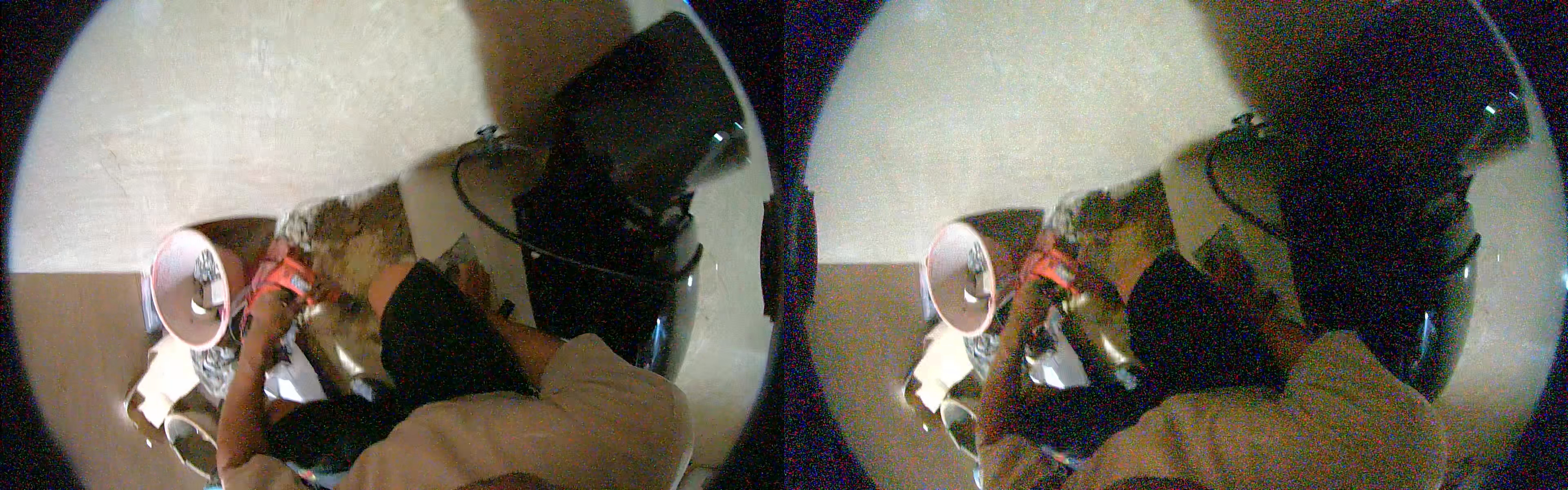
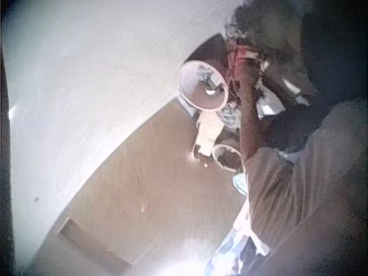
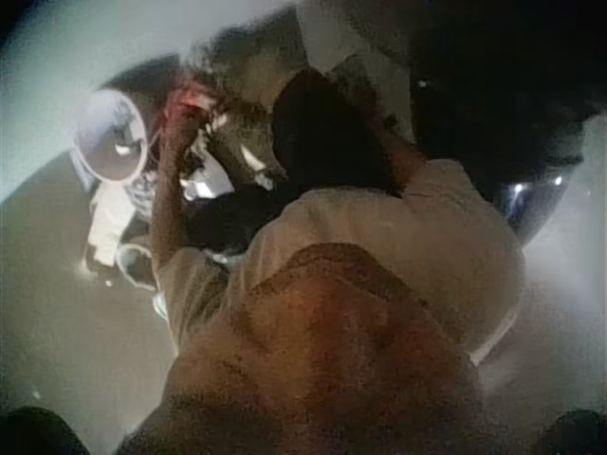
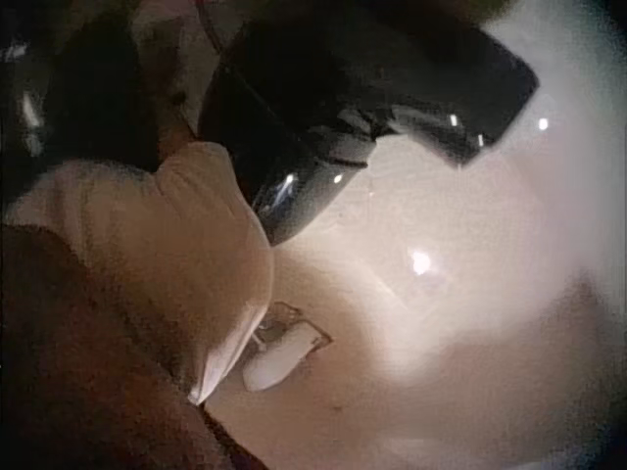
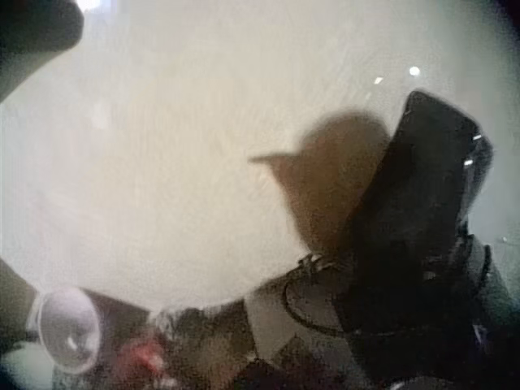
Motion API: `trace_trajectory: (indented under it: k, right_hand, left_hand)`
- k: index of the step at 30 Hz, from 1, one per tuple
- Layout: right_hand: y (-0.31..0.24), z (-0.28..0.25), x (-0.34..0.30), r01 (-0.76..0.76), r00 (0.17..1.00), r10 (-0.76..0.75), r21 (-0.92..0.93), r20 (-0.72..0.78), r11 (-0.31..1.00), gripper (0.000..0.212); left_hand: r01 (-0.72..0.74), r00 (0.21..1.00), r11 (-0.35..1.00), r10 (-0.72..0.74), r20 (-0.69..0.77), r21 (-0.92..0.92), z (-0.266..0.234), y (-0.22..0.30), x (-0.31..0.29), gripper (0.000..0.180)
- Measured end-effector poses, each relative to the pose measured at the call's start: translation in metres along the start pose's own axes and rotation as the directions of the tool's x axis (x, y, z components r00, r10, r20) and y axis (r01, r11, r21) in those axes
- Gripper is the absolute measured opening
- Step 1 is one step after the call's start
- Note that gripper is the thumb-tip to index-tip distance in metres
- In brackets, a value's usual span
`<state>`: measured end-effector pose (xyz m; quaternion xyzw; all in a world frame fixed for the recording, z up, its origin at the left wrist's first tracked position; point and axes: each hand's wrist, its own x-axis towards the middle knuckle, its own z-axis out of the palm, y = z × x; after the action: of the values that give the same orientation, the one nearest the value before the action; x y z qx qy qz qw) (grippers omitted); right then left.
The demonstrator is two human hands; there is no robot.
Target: The person prepares and installs a toilet component by cleaning the area with a cloth and applying sealant to a plastic part before pressing it onto a wall surface.
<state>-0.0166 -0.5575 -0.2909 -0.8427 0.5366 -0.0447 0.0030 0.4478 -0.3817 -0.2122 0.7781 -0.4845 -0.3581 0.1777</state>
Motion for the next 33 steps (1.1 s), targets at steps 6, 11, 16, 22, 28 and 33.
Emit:
trace_trajectory:
  k: [6,11,16,22,28,33]
  right_hand:
    - [-0.013,0.003,0.006,-0.045,0.998,0.04,0.126,0.04,0.991,0.058]
    - [-0.011,0.013,0.01,-0.074,0.997,0.064,0.246,0.046,0.966,0.057]
    - [0.0,0.013,0.027,-0.097,0.995,0.078,0.353,0.067,0.931,0.056]
    - [0.018,0.005,0.049,-0.129,0.991,0.101,0.464,0.084,0.876,0.056]
    - [0.036,0.003,0.053,-0.169,0.985,0.119,0.533,0.128,0.829,0.055]
    - [0.04,-0.001,0.068,-0.183,0.982,0.126,0.579,0.137,0.794,0.055]
  left_hand:
    - [-0.069,0.989,0.995,0.077,0.123,-0.068,0.037,-0.032,-0.022,0.038]
    - [0.087,0.995,0.993,-0.09,-0.032,-0.077,-0.007,-0.015,-0.086,0.042]
    - [-0.094,0.974,0.946,0.022,-0.228,-0.309,-0.043,0.061,-0.158,0.039]
    - [-0.118,0.847,0.936,-0.079,-0.525,-0.332,-0.061,0.136,-0.203,0.034]
    - [-0.096,0.809,0.893,-0.188,-0.557,-0.44,-0.046,0.176,-0.234,0.011]
    - [-0.264,0.718,0.746,-0.271,-0.641,-0.611,-0.048,0.209,-0.244,0.011]
